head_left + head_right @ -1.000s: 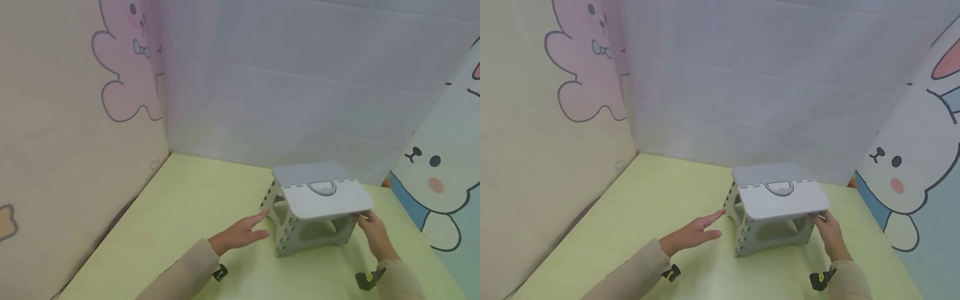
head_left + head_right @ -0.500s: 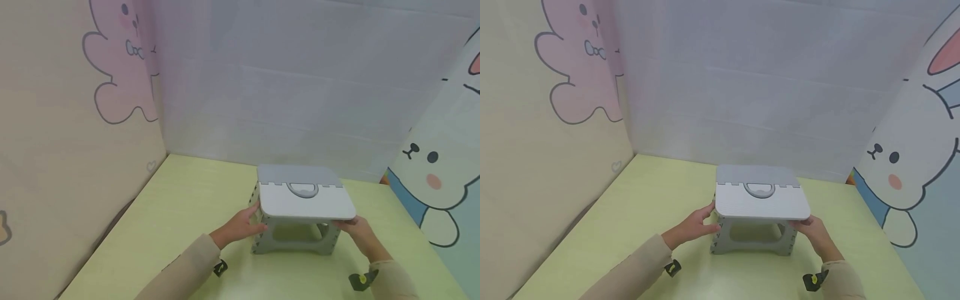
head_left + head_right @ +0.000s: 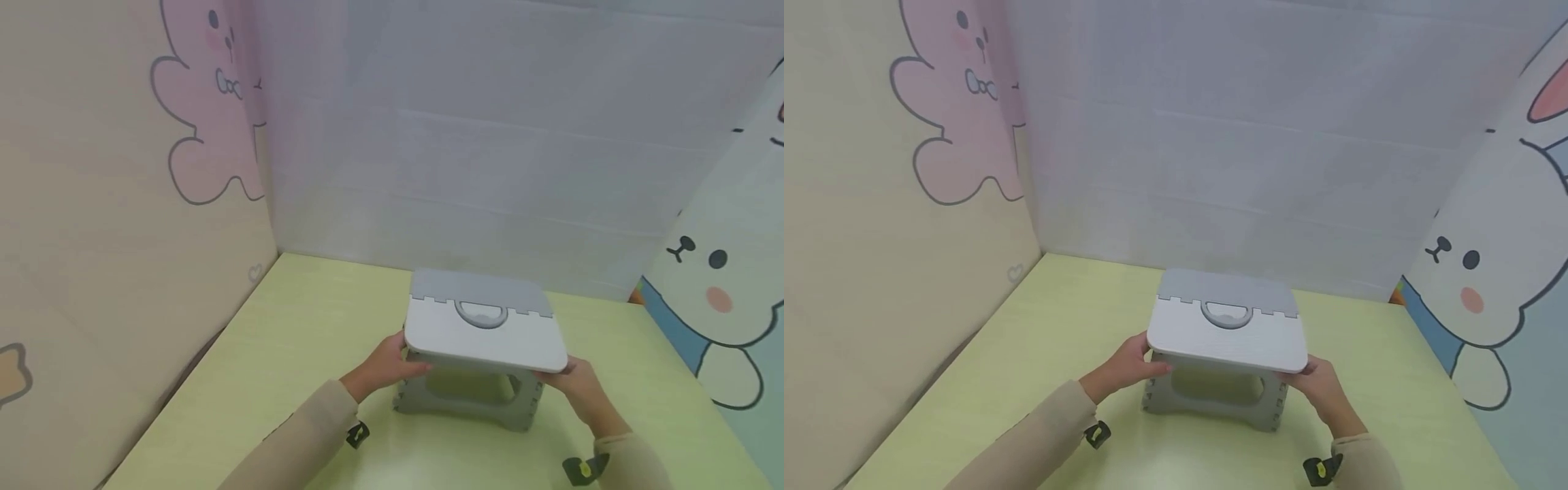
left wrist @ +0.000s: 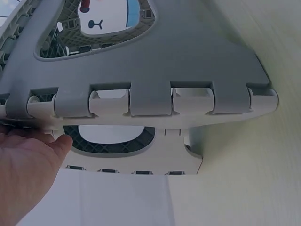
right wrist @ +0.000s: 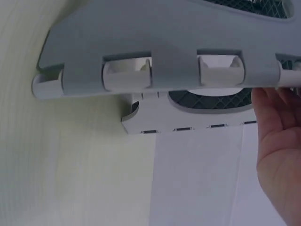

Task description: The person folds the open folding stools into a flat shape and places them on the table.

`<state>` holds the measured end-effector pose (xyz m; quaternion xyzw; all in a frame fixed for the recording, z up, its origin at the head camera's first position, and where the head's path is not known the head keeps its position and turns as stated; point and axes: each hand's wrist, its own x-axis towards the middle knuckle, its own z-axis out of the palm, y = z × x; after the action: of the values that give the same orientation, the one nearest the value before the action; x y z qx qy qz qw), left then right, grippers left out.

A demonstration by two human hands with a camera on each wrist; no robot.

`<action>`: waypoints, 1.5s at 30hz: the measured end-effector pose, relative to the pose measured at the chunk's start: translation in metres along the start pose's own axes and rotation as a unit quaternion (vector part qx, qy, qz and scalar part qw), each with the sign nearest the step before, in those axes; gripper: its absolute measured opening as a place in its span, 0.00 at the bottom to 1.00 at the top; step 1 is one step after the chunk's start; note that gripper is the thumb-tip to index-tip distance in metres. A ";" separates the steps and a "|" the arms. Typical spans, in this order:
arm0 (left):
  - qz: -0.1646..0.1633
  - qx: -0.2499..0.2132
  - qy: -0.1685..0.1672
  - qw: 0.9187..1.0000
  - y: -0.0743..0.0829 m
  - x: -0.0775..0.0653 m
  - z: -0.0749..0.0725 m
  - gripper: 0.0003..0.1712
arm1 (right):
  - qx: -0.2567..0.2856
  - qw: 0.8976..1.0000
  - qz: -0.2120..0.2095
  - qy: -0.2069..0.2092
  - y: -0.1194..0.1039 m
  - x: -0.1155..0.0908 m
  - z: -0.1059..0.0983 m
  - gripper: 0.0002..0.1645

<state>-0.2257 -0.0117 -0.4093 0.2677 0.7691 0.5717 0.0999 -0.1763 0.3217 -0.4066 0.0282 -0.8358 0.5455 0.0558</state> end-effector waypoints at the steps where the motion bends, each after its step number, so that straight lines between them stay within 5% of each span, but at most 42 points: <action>1: 0.002 0.003 0.005 1.000 0.001 0.000 -0.001 0.39 | 0.001 1.000 -0.006 0.004 -0.002 -0.001 0.003 0.23; 7: 0.007 -0.014 0.032 0.999 -0.002 0.000 -0.003 0.38 | -0.010 0.999 0.006 0.046 -0.011 -0.001 0.020 0.26; 11: -0.016 -0.033 0.066 0.997 -0.009 0.000 -0.005 0.34 | 0.013 0.999 0.020 0.040 -0.013 -0.001 0.031 0.25; 16: -0.027 0.001 0.114 0.993 -0.011 -0.004 -0.011 0.30 | 0.042 0.998 -0.022 0.038 -0.009 0.000 0.041 0.23; 19: -0.017 0.035 0.129 0.991 -0.012 -0.006 -0.013 0.29 | 0.005 0.999 -0.028 0.042 -0.010 -0.001 0.046 0.24; 26: 0.002 0.069 0.131 0.989 -0.009 -0.008 -0.014 0.28 | -0.101 0.993 0.023 0.049 -0.023 -0.003 0.049 0.27; 34: 0.034 0.080 0.135 0.987 -0.009 -0.010 -0.016 0.30 | -0.103 0.993 -0.001 0.059 -0.025 -0.001 0.048 0.22; 45: -0.003 0.083 0.141 0.986 -0.007 -0.011 -0.016 0.28 | -0.095 0.994 0.005 0.045 -0.028 0.000 0.050 0.24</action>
<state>-0.2258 -0.0319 -0.4121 0.1896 0.8212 0.5373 -0.0311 -0.1760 0.2644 -0.4009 -0.0060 -0.8807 0.4644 0.0928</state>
